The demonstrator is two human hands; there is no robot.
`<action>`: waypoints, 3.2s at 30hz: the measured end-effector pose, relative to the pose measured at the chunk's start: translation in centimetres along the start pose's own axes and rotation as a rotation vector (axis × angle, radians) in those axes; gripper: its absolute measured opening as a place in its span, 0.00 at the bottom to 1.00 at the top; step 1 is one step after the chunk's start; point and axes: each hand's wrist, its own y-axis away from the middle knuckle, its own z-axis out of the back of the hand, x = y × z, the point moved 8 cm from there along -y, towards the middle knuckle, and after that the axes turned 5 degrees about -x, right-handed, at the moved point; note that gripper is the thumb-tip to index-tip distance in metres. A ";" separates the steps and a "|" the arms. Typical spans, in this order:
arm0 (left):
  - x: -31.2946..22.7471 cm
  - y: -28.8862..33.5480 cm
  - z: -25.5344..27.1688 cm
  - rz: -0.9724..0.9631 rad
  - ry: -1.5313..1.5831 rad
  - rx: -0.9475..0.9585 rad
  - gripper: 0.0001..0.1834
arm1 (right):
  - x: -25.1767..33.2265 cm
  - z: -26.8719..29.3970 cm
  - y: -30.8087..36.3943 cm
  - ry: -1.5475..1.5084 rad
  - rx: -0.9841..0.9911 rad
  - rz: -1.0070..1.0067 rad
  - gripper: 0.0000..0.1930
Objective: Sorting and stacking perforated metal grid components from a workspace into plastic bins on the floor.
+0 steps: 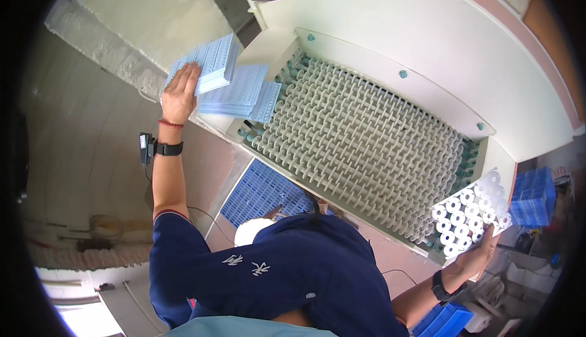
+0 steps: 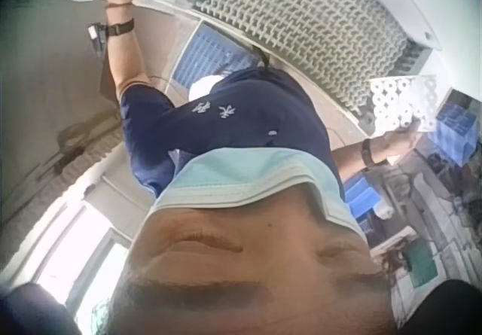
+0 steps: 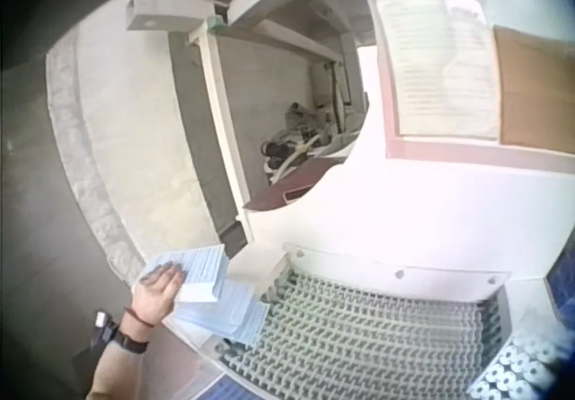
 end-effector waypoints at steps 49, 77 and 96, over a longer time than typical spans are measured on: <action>12.1 14.5 -5.9 1.451 1.132 0.419 0.39 | -12.3 -18.9 11.9 0.391 0.868 -0.258 0.10; 8.8 13.1 -25.0 1.301 1.905 0.947 0.32 | -27.7 -49.2 23.3 0.141 0.949 -0.864 0.29; 8.5 9.1 -25.5 1.297 2.112 0.954 0.24 | -29.2 -51.0 25.1 -0.157 0.911 -0.943 0.36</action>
